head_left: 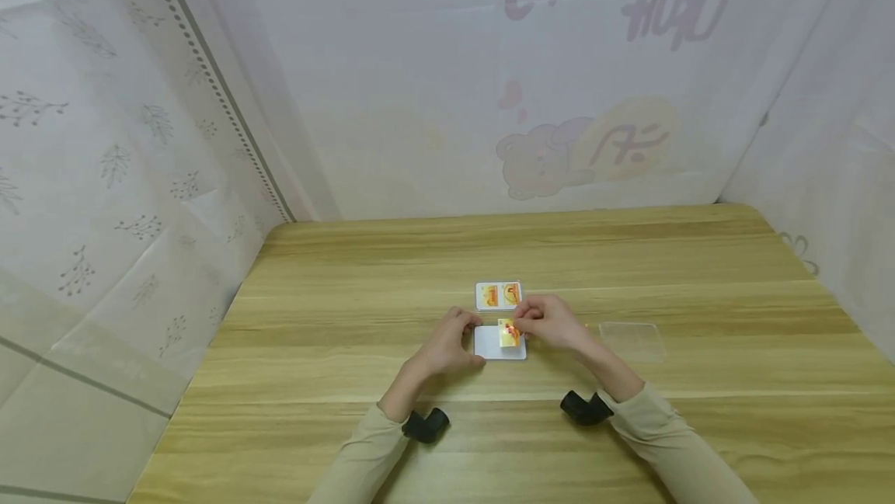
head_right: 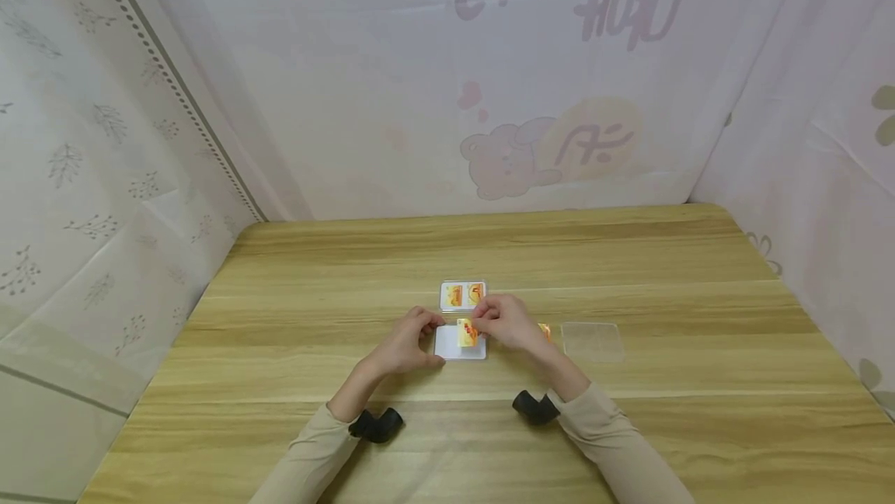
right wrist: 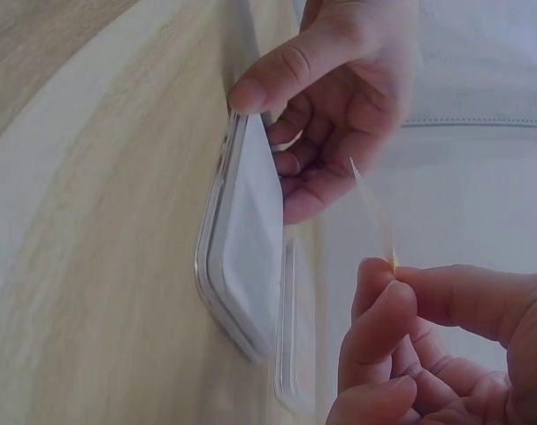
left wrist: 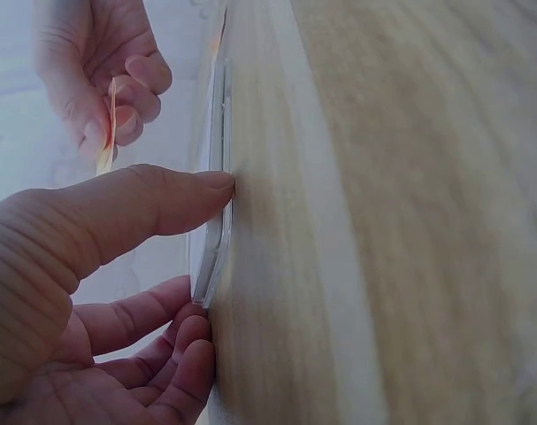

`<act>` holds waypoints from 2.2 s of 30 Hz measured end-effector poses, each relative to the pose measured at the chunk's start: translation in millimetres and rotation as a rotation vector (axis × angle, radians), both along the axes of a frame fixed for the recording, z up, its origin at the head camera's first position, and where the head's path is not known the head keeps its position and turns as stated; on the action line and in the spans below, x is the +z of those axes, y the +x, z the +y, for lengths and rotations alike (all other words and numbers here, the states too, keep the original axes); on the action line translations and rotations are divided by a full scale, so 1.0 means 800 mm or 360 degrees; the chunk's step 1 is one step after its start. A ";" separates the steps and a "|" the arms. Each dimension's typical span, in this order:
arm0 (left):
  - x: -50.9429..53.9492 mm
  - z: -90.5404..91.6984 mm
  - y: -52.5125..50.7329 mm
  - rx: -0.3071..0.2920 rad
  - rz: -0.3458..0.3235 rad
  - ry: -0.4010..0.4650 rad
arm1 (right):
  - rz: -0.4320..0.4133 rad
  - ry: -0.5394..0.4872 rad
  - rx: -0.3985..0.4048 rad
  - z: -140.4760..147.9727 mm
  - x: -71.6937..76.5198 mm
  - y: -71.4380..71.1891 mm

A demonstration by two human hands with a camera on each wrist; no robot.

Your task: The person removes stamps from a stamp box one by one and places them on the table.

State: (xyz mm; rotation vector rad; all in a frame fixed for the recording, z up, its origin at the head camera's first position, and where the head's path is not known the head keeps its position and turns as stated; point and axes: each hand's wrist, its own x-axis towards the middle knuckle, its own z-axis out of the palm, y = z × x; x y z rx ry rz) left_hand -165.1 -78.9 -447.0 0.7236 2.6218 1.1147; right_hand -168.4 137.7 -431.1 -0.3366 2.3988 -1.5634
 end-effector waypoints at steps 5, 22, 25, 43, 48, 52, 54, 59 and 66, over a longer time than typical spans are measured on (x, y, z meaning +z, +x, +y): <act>-0.001 0.001 0.000 -0.0002 -0.0002 -0.0001 | -0.0023 0.0009 -0.0051 0.009 0.001 0.001; -0.001 0.000 0.000 -0.0004 0.0015 0.0004 | 0.0018 0.0018 -0.0075 0.043 -0.003 0.007; -0.002 0.000 0.000 -0.0004 0.0006 0.0005 | 0.0017 0.0021 -0.0076 0.048 -0.004 0.007; -0.004 0.001 -0.002 -0.0003 0.0015 0.0001 | 0.0058 0.0182 -0.0106 0.056 -0.017 0.004; -0.003 0.001 -0.001 -0.0008 0.0013 0.0008 | 0.0050 0.0300 -0.0123 0.055 -0.017 0.003; -0.003 0.002 -0.002 -0.0004 0.0009 0.0006 | 0.0123 0.0384 -0.0108 0.054 -0.018 0.000; -0.003 0.002 -0.002 -0.0004 0.0006 0.0009 | 0.0175 0.0418 -0.0099 0.054 -0.018 -0.001; -0.004 0.002 -0.002 -0.0009 0.0007 0.0017 | 0.0246 0.0486 -0.0107 0.050 -0.017 -0.004; -0.003 0.001 -0.001 -0.0005 0.0007 0.0010 | 0.0269 0.0536 -0.0100 0.042 -0.012 -0.003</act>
